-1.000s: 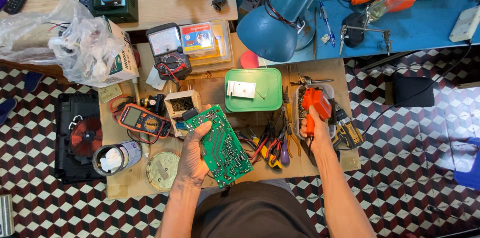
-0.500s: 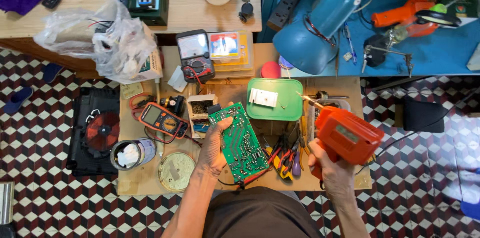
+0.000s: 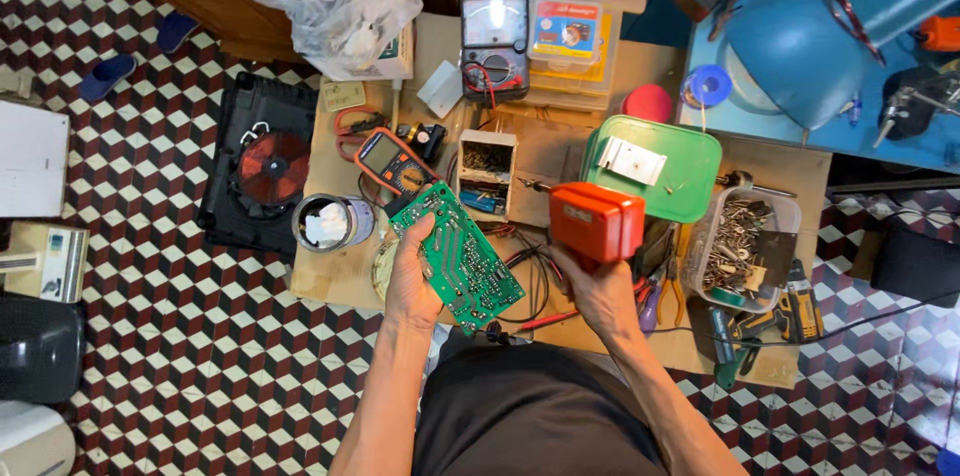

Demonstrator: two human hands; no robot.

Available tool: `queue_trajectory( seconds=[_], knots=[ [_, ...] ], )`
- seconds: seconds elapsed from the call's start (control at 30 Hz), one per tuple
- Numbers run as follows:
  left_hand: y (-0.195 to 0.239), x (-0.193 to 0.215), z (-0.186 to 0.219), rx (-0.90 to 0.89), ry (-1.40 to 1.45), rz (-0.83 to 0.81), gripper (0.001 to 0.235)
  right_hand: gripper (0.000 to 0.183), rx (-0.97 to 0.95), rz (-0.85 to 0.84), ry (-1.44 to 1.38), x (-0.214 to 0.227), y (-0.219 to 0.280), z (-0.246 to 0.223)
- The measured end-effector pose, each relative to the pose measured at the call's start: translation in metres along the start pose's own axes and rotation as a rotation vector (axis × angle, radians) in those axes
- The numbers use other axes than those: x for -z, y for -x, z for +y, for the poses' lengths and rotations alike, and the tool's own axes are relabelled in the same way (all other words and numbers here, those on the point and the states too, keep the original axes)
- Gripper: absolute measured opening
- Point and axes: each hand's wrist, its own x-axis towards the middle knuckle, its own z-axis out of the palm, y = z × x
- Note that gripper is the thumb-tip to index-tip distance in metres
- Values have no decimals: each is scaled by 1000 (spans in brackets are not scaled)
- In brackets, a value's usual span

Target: The person inspects a green circuit board, flips it over, and uses a hot air gun to heat specific areas. They repeatedly handle the board, examine both sides, and apply heat with the tool while working at a cluttered electronics workbench.

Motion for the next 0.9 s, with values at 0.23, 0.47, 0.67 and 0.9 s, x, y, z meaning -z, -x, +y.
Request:
queue_trajectory(
  seconds=[0.23,0.47,0.67,0.9],
  knots=[
    [12,12,20,-27,-47,-30,46,31,20,-1,73,-81,-47,12],
    [8,16,33,47,-65,-39,47,38,-51,33,119,-113,-71,16],
    [1,18,44,60,-99,-61,44,40,22,78,179,-115,-72,17],
    [-4,19,51,80,-102,-87,48,47,-100,92,247,-116,-61,26]
  ],
)
